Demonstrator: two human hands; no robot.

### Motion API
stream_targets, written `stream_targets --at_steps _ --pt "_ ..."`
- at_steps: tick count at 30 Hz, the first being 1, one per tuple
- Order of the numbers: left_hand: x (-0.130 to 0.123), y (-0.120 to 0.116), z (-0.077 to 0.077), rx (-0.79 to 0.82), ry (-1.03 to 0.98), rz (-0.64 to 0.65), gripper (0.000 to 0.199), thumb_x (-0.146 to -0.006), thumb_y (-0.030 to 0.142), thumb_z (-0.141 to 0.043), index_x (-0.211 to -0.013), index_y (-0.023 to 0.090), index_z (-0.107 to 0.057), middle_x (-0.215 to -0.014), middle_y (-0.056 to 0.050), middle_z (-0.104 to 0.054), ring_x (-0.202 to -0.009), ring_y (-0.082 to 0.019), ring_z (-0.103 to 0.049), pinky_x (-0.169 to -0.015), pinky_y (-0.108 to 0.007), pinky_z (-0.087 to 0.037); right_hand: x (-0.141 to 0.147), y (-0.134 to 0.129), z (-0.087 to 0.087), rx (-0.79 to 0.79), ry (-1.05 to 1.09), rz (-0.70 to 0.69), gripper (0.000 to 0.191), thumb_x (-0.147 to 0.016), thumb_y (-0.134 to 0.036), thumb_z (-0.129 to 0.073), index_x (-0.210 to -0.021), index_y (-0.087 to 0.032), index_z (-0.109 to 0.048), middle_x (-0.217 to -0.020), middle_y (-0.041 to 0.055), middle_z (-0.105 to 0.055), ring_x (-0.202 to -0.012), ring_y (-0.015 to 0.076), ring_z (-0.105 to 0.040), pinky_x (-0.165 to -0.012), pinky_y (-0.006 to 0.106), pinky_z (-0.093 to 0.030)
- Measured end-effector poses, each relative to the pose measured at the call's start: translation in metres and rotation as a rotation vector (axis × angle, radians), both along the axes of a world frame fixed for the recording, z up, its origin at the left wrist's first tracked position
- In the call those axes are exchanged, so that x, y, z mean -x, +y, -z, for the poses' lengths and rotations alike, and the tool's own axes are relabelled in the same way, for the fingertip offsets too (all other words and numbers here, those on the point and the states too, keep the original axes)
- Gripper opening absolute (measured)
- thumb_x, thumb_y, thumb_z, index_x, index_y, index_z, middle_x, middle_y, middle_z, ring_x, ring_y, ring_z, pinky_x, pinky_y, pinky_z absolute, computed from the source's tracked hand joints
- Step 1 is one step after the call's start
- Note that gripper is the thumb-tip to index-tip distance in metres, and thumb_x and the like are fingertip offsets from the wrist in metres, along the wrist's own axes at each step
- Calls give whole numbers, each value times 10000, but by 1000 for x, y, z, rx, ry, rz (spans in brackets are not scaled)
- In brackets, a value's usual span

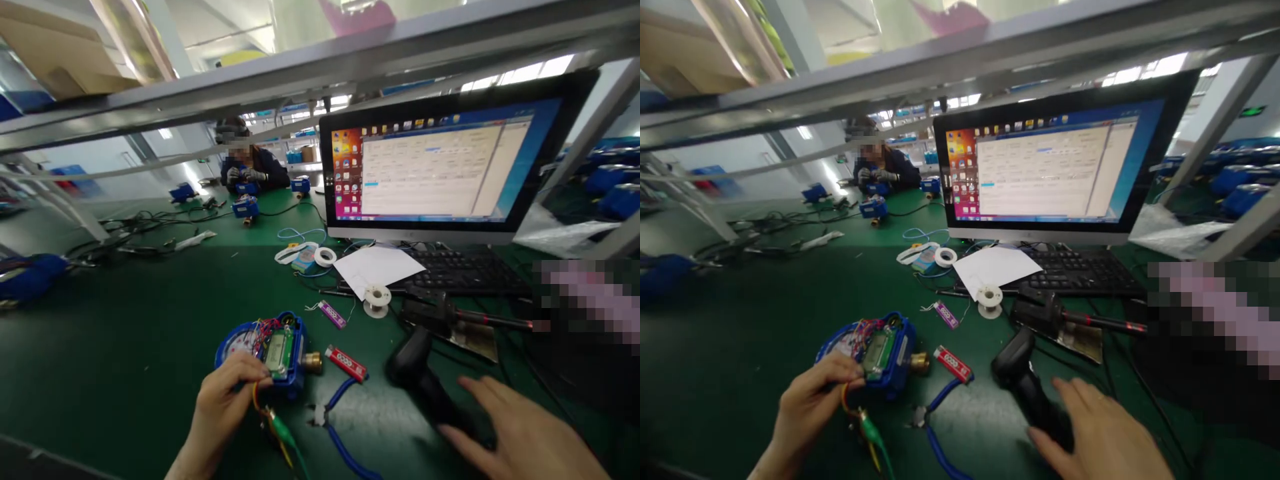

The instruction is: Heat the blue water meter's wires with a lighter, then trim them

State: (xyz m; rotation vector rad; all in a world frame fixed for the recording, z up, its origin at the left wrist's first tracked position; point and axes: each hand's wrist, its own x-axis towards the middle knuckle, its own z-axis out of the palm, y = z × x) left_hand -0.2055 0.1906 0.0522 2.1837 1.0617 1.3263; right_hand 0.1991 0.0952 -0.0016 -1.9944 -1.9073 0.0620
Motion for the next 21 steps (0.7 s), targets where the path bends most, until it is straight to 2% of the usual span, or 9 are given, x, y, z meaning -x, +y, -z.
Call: stream_targets --at_steps 2,4,6,8,10,12,14,17,21 --pt "-2 -1 -1 -5 -3 -3 117 -747 85 -660 -688 183 -638 -662 -9 -652 -600 -138 -636 -543 -221 -539 29 4 11 118 -25 -83 489 -631 -450 -617 -1017 -150 -645 -933 158 -669 -766 348 -648 -667 467 -545" --pt "-3 -2 -1 -4 -5 -7 116 -743 88 -663 -677 180 -639 -651 -8 -649 -590 -137 -631 -538 -226 -530 36 12 17 179 -26 -111 437 -652 -337 -555 -1031 -132 -625 -885 142 -676 -695 308 -657 -584 399 -539" --pt "-2 -2 0 -7 -12 -13 117 -738 95 -671 -661 177 -638 -644 -7 -650 -585 -136 -631 -538 -230 -526 35 21 13 175 11 -128 482 -638 -267 -504 -1090 -123 -585 -867 124 -675 -680 285 -656 -564 355 -517" --pt "-2 -2 1 -11 -19 -18 120 -736 100 -678 -652 175 -637 -640 -5 -652 -585 -133 -631 -542 -228 -523 36 30 -3 187 114 -210 555 -630 -240 -481 -1172 -129 -525 -817 83 -665 -656 252 -640 -571 323 -494" --pt "-1 -3 2 -9 -23 -20 118 -735 98 -682 -655 172 -635 -647 -5 -653 -592 -130 -631 -549 -226 -521 46 36 -25 249 284 -357 494 -682 -244 -476 -1167 -157 -503 -771 33 -636 -632 202 -602 -581 283 -471" --pt "-1 -3 3 1 -23 -23 120 -735 90 -681 -661 171 -633 -655 -5 -651 -602 -127 -630 -555 -224 -519 61 43 -45 289 451 -496 300 -737 -267 -480 -1012 -171 -549 -741 11 -599 -621 160 -549 -578 243 -447" --pt "0 -3 4 12 -22 -19 125 -734 84 -684 -661 170 -629 -662 -7 -650 -610 -127 -630 -560 -225 -517 75 51 -56 305 586 -596 169 -741 -282 -490 -846 -165 -553 -698 4 -563 -593 134 -493 -545 217 -419" --pt "0 -4 4 19 -23 -9 117 -741 100 -686 -664 170 -631 -656 -11 -651 -607 -132 -630 -562 -235 -520 88 62 -55 355 709 -700 150 -687 -252 -498 -783 -149 -549 -681 3 -542 -580 118 -452 -510 198 -390" --pt "0 -4 3 16 -24 -22 113 -750 137 -688 -655 168 -635 -637 -17 -649 -597 -137 -628 -551 -241 -522 93 69 -39 387 704 -790 190 -627 -215 -518 -796 -144 -571 -654 -6 -531 -610 129 -476 -553 199 -424"
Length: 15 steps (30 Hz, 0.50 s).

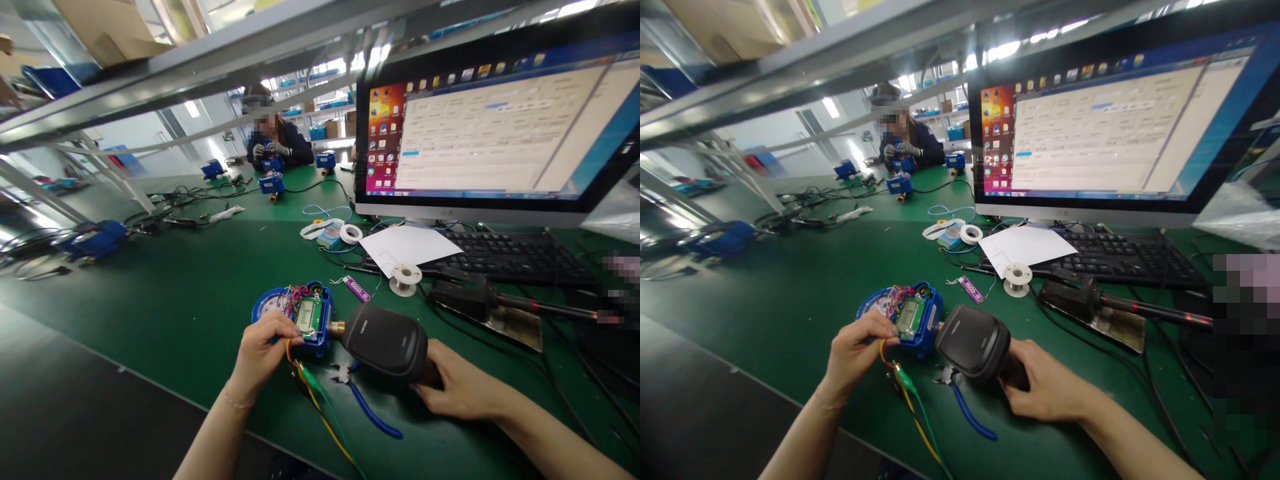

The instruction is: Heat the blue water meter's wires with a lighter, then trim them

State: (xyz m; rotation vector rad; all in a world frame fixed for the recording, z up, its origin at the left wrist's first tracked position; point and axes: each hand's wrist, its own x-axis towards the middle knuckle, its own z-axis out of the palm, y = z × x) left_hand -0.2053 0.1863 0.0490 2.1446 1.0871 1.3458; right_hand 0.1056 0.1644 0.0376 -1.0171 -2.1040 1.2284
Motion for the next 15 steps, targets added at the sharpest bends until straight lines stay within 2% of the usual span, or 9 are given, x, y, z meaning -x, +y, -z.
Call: stream_targets --at_steps 3,8,15 --pt "-1 0 0 -2 -4 2 117 -745 127 -690 -652 169 -632 -641 -14 -648 -595 -132 -626 -547 -232 -522 1 0 8 -47 -1 41 194 -614 -206 -525 -793 -158 -581 -616 -12 -522 -629 149 -502 -641 232 -470" --pt "-2 0 -2 -8 -7 7 136 -745 82 -667 -650 173 -633 -641 -3 -645 -588 -122 -625 -541 -215 -516 1 3 7 -112 3 49 173 -595 -201 -512 -753 -174 -577 -605 -7 -527 -666 172 -526 -773 277 -476" --pt "-3 0 -4 -7 2 5 137 -730 72 -676 -647 172 -632 -643 -1 -643 -586 -122 -626 -541 -211 -519 3 6 5 -139 -2 52 147 -571 -219 -475 -705 -187 -528 -583 -21 -495 -547 136 -450 -729 273 -474"
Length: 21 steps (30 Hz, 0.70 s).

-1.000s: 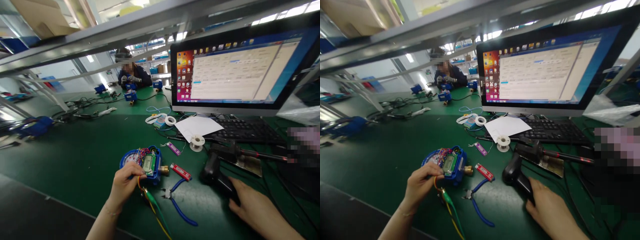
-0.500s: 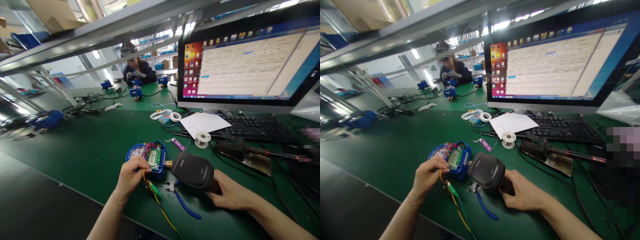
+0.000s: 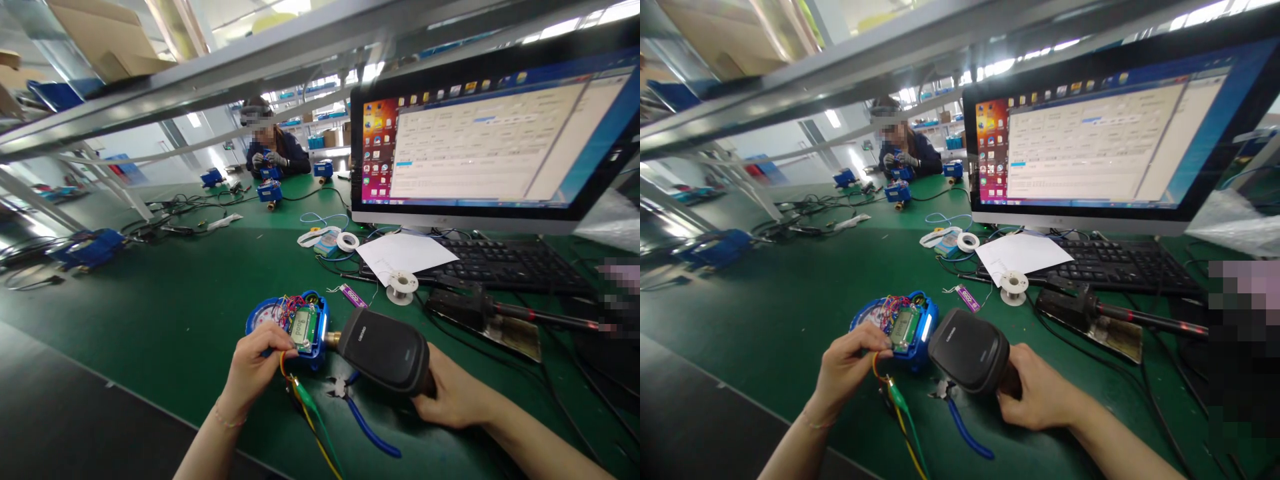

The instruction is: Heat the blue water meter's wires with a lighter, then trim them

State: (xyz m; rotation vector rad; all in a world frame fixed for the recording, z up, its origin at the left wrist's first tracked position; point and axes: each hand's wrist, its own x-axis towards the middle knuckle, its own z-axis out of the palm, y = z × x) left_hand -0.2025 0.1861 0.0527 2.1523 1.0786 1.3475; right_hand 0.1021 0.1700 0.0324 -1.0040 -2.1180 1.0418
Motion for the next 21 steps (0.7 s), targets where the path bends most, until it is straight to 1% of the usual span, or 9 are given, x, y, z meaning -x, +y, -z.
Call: stream_targets --at_steps 2,7,13,17,21 --pt "1 0 0 1 3 8 136 -728 71 -680 -652 172 -633 -648 2 -644 -588 -119 -626 -541 -207 -519 0 -1 -1 8 5 -17 165 -574 -213 -484 -728 -186 -539 -573 -25 -490 -561 142 -463 -734 267 -472" --pt "3 0 1 2 4 15 119 -736 81 -678 -671 172 -637 -656 2 -648 -598 -123 -629 -551 -217 -524 -1 -1 0 -19 -4 -46 204 -589 -206 -507 -781 -176 -567 -626 -5 -535 -660 163 -513 -767 263 -463" --pt "3 2 4 -8 7 15 123 -732 87 -687 -665 173 -630 -650 11 -647 -602 -116 -629 -557 -211 -522 -1 -1 3 -28 23 -50 249 -579 -215 -519 -819 -179 -574 -641 -2 -548 -694 179 -539 -802 280 -461" --pt "4 1 3 -3 15 6 118 -736 95 -688 -668 175 -634 -653 3 -649 -605 -122 -630 -558 -216 -525 -1 -1 4 -13 32 -70 271 -571 -213 -514 -835 -178 -565 -635 -8 -547 -668 175 -537 -785 280 -466" --pt "4 0 2 -9 22 2 119 -740 106 -686 -660 176 -634 -643 -3 -646 -595 -127 -628 -549 -223 -526 -1 1 9 20 34 -90 243 -576 -207 -510 -814 -183 -547 -599 -24 -527 -596 152 -508 -706 255 -473"
